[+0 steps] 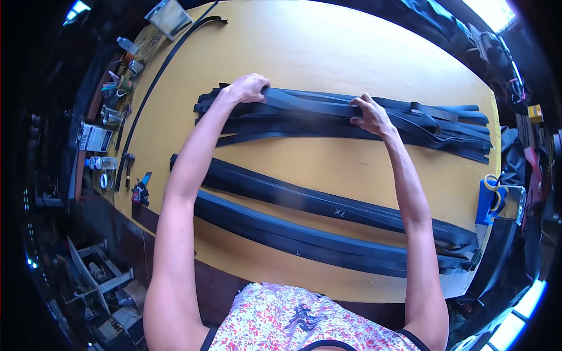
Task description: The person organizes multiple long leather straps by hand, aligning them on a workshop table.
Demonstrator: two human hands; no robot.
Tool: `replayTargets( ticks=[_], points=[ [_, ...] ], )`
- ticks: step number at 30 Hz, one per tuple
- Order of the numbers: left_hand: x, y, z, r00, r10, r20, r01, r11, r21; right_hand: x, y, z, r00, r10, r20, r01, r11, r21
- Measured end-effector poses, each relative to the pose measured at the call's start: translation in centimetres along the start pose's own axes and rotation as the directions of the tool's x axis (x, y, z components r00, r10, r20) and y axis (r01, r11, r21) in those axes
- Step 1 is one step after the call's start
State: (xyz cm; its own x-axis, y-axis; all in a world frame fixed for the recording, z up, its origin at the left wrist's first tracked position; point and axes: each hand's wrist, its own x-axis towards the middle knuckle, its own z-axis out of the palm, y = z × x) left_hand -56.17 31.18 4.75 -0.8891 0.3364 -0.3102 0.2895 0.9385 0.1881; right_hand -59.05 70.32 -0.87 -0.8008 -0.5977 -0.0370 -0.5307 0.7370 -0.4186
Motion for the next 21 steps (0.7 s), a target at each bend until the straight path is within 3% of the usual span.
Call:
replayTargets(
  ticks=[10,13,16,21],
  points=[
    [0.6,0.1,4.5,0.994,-0.02,-0.112,0.028,0.997,0.073,0.5,0.2,0.1,0.997,0.063,0.051,-0.061,0.998,-0.027],
    [-0.4,0.1,3.1,0.974,0.103,-0.201,-0.098,0.995,0.033,0.5,-0.2,-0.1,0.995,0.077,0.065,-0.077,0.997,-0.01],
    [-0.3,-0.2,1.9,0.976,0.14,-0.167,-0.137,0.99,0.029,0.7,-0.5,-0.1,0.995,0.073,0.074,-0.073,0.997,-0.012],
    [-0.2,0.6,0.9,0.989,0.054,-0.139,-0.049,0.998,0.041,0.9,-0.4,-0.1,0.997,0.055,0.055,-0.053,0.998,-0.038]
  ],
)
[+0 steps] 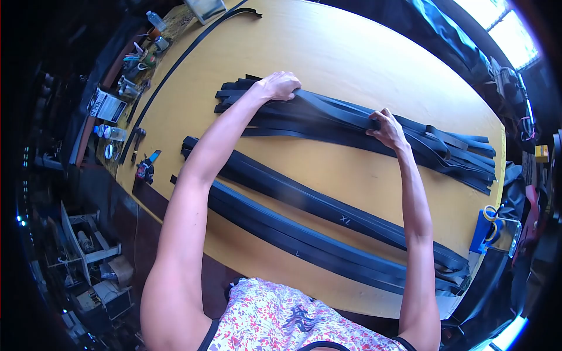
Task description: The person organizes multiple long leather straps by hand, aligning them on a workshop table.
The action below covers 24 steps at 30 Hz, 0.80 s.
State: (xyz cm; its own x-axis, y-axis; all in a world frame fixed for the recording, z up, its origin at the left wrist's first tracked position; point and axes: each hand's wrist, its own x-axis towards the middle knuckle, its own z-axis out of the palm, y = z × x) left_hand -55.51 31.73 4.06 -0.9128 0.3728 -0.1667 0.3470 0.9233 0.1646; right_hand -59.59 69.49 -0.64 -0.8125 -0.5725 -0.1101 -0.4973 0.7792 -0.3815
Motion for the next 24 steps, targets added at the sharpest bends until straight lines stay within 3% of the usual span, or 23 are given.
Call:
replayTargets(
  ticks=[4,11,13,19,23,24],
  points=[
    [0.5,-0.1,0.6,0.998,-0.016,0.059,0.013,0.999,0.049,-0.1,0.5,0.1,0.998,-0.05,-0.036,0.051,0.999,0.019],
    [0.2,0.2,0.5,0.993,-0.027,0.112,0.032,0.998,-0.046,0.3,0.2,-0.4,0.999,-0.027,-0.039,0.027,1.0,0.008],
    [0.4,0.4,0.3,0.986,-0.049,0.159,0.056,0.998,-0.036,0.2,-0.7,-0.3,0.993,-0.095,-0.069,0.083,0.984,-0.155],
    [0.8,-0.2,0.1,0.981,-0.028,0.191,0.024,0.999,0.021,3.7,-7.3,3.1,0.962,-0.242,-0.122,0.238,0.97,-0.049],
    [1.2,0.0,-0.2,0.972,-0.07,0.226,0.061,0.997,0.05,7.1,-12.8,5.8,0.925,-0.315,-0.213,0.348,0.927,0.143],
    [1.1,0.0,-0.2,0.983,-0.045,0.181,0.038,0.998,0.041,8.3,-13.7,6.4,0.943,-0.29,-0.16,0.315,0.936,0.159]
  ],
)
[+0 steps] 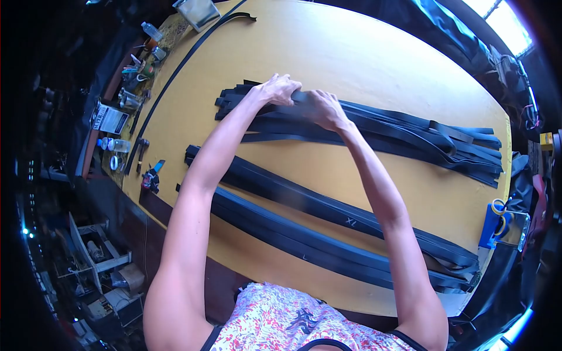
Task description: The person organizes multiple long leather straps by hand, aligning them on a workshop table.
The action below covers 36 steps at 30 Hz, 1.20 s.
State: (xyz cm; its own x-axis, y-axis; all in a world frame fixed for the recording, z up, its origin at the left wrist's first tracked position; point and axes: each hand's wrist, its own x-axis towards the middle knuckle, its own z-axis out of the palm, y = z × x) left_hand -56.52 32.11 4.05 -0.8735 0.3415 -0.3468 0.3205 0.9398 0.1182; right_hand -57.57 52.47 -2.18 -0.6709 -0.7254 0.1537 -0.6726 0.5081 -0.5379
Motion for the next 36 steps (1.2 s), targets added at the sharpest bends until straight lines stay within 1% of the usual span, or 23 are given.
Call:
replayTargets(
  ticks=[1,2,3,5,6,7,9,10,11,13,14,16,17,19,22,23,25,26,29,31,33,35,36],
  points=[
    [-0.3,0.1,-0.1,0.999,0.021,-0.048,-0.021,1.0,-0.007,1.0,-0.2,0.6,0.998,0.033,0.053,-0.034,0.999,0.01],
    [-0.4,0.1,-0.3,0.996,0.025,-0.081,-0.026,0.999,-0.021,1.4,-0.3,1.1,1.0,-0.013,-0.024,0.013,1.0,0.012],
    [-0.5,0.1,-0.5,0.997,0.018,-0.078,-0.019,1.0,-0.023,1.8,-0.1,1.3,1.0,-0.017,-0.019,0.017,1.0,0.017],
    [-1.0,0.1,-1.2,1.0,-0.005,-0.027,0.001,0.988,-0.152,2.0,0.3,0.6,0.998,0.048,0.045,-0.049,0.999,0.021],
    [-1.7,-0.1,-1.6,0.998,0.036,-0.059,-0.043,0.992,-0.122,1.8,0.4,0.1,0.999,0.053,-0.012,-0.052,0.998,0.032],
    [-2.0,-1.0,-1.0,0.998,0.027,-0.058,-0.034,0.991,-0.13,1.6,0.7,-0.6,0.997,0.05,-0.059,-0.047,0.998,0.041],
    [-2.4,-4.3,-0.1,0.993,0.001,-0.122,-0.027,0.978,-0.208,1.4,0.7,-1.9,0.997,0.071,-0.008,-0.071,0.997,-0.029],
    [-3.5,-5.3,-0.3,0.987,-0.06,-0.147,0.032,0.982,-0.188,1.2,0.2,-2.6,0.997,0.069,0.017,-0.068,0.997,-0.041],
    [-3.6,-7.9,1.3,0.962,-0.064,-0.265,0.025,0.989,-0.145,1.3,-0.1,-2.8,0.997,0.069,0.018,-0.068,0.997,-0.039],
    [-5.5,-10.1,1.0,0.947,-0.144,-0.288,0.099,0.981,-0.167,1.4,-0.5,-2.8,0.986,0.12,0.112,-0.114,0.992,-0.06],
    [-6.4,-10.6,1.0,0.946,-0.151,-0.287,0.105,0.98,-0.169,1.4,-0.6,-2.4,0.987,0.115,0.116,-0.109,0.992,-0.058],
    [-8.3,-11.6,1.2,0.939,-0.129,-0.32,0.133,0.991,-0.009,1.4,-0.8,-1.3,0.982,0.074,0.175,-0.051,0.989,-0.136],
    [-9.1,-12.0,1.4,0.936,-0.139,-0.322,0.144,0.99,-0.01,1.4,-0.7,-0.8,0.982,0.064,0.178,-0.04,0.99,-0.134],
    [-10.6,-12.5,2.5,0.929,-0.058,-0.364,0.078,0.996,0.04,0.9,-0.6,0.2,0.97,0.048,0.239,-0.012,0.988,-0.151],
    [-11.1,-13.4,5.9,0.94,-0.127,-0.315,0.161,0.983,0.084,0.6,-1.0,1.3,0.976,0.049,0.212,-0.011,0.984,-0.175],
    [-11.1,-13.1,6.9,0.942,-0.162,-0.293,0.176,0.984,0.023,0.6,-1.1,1.4,0.983,0.04,0.177,-0.01,0.986,-0.167],
    [-11.1,-12.1,8.7,0.945,-0.169,-0.279,0.168,0.985,-0.026,0.7,-0.9,1.6,0.978,0.072,0.197,-0.037,0.983,-0.18],
    [-11.1,-11.6,9.4,0.946,-0.212,-0.246,0.209,0.977,-0.04,0.5,-0.7,1.9,0.981,0.053,0.188,-0.021,0.985,-0.169],
    [-11.1,-11.7,9.9,0.931,-0.187,-0.314,0.18,0.982,-0.054,0.1,-0.8,1.1,0.979,0.038,0.198,-0.007,0.988,-0.155],
    [-10.9,-12.5,9.3,0.932,-0.16,-0.326,0.127,0.984,-0.122,0.4,-1.3,-0.3,0.99,0.006,0.14,0.006,0.996,-0.088],
    [-10.8,-12.6,7.6,0.942,-0.171,-0.289,0.115,0.973,-0.202,0.5,-2.1,-2.4,0.984,0.102,0.148,-0.096,0.994,-0.048],
    [-11.0,-11.4,4.8,0.943,-0.172,-0.286,0.109,0.969,-0.223,0.2,-1.6,-3.2,0.989,0.137,0.052,-0.138,0.99,0.02],
    [-10.8,-10.8,3.4,0.941,-0.222,-0.255,0.155,0.954,-0.258,0.3,-1.7,-4.1,0.972,0.204,0.115,-0.212,0.975,0.064]
  ],
)
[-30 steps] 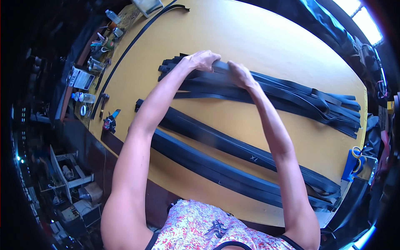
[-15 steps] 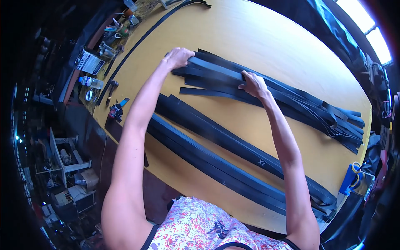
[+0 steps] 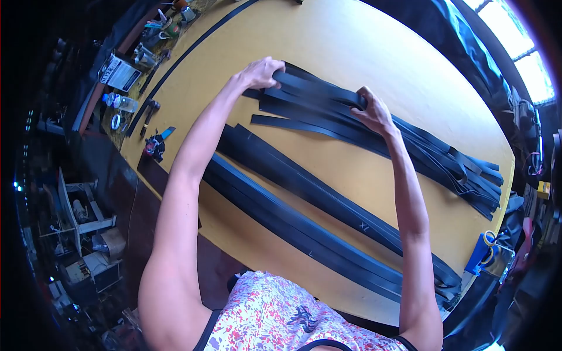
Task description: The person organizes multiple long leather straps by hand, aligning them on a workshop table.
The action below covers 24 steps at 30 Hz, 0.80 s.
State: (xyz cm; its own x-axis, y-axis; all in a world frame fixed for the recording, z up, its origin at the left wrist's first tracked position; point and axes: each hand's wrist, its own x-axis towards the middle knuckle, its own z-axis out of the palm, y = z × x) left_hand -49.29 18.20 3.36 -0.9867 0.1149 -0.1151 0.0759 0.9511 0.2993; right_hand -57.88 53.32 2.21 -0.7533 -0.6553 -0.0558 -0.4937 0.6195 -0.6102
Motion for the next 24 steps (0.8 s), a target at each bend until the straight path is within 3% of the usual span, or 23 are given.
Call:
replayTargets(
  ticks=[2,4,7,9,10,15,19,23,24],
  points=[
    [1.2,0.6,-0.4,0.998,-0.059,0.016,0.059,0.998,-0.027,-0.3,0.8,-0.4,0.999,0.009,-0.033,-0.01,1.0,-0.006],
    [2.4,0.9,-0.6,0.998,0.062,-0.006,-0.063,0.993,-0.101,-0.6,1.8,-0.7,0.999,0.01,-0.043,-0.01,1.0,-0.003],
    [3.3,2.5,-0.1,0.993,0.1,0.058,-0.096,0.993,-0.07,-0.6,3.4,-1.0,0.986,-0.102,-0.135,0.079,0.983,-0.163],
    [3.7,2.9,1.0,0.986,0.154,0.068,-0.151,0.988,-0.045,-0.2,4.8,-1.3,0.992,-0.124,0.001,0.113,0.901,-0.419],
    [4.1,2.9,1.8,0.986,0.149,0.072,-0.149,0.989,0.002,-0.5,4.5,-1.6,0.992,-0.128,-0.01,0.11,0.888,-0.447],
    [4.7,3.3,4.4,0.98,0.198,0.02,-0.199,0.979,0.052,-1.6,4.2,-3.1,0.998,-0.065,-0.005,0.055,0.887,-0.459],
    [4.4,5.2,6.6,0.972,0.232,-0.027,-0.23,0.971,0.068,-1.3,5.6,-2.8,0.996,-0.004,0.085,0.052,0.822,-0.567],
    [4.8,5.3,6.9,0.957,0.288,-0.014,-0.285,0.953,0.102,-1.8,5.7,-2.9,0.994,-0.042,0.097,0.088,0.833,-0.547],
    [5.1,5.3,6.3,0.965,0.251,0.079,-0.257,0.963,0.085,-1.8,5.7,-2.9,0.993,-0.054,0.101,0.1,0.839,-0.535]
  ],
)
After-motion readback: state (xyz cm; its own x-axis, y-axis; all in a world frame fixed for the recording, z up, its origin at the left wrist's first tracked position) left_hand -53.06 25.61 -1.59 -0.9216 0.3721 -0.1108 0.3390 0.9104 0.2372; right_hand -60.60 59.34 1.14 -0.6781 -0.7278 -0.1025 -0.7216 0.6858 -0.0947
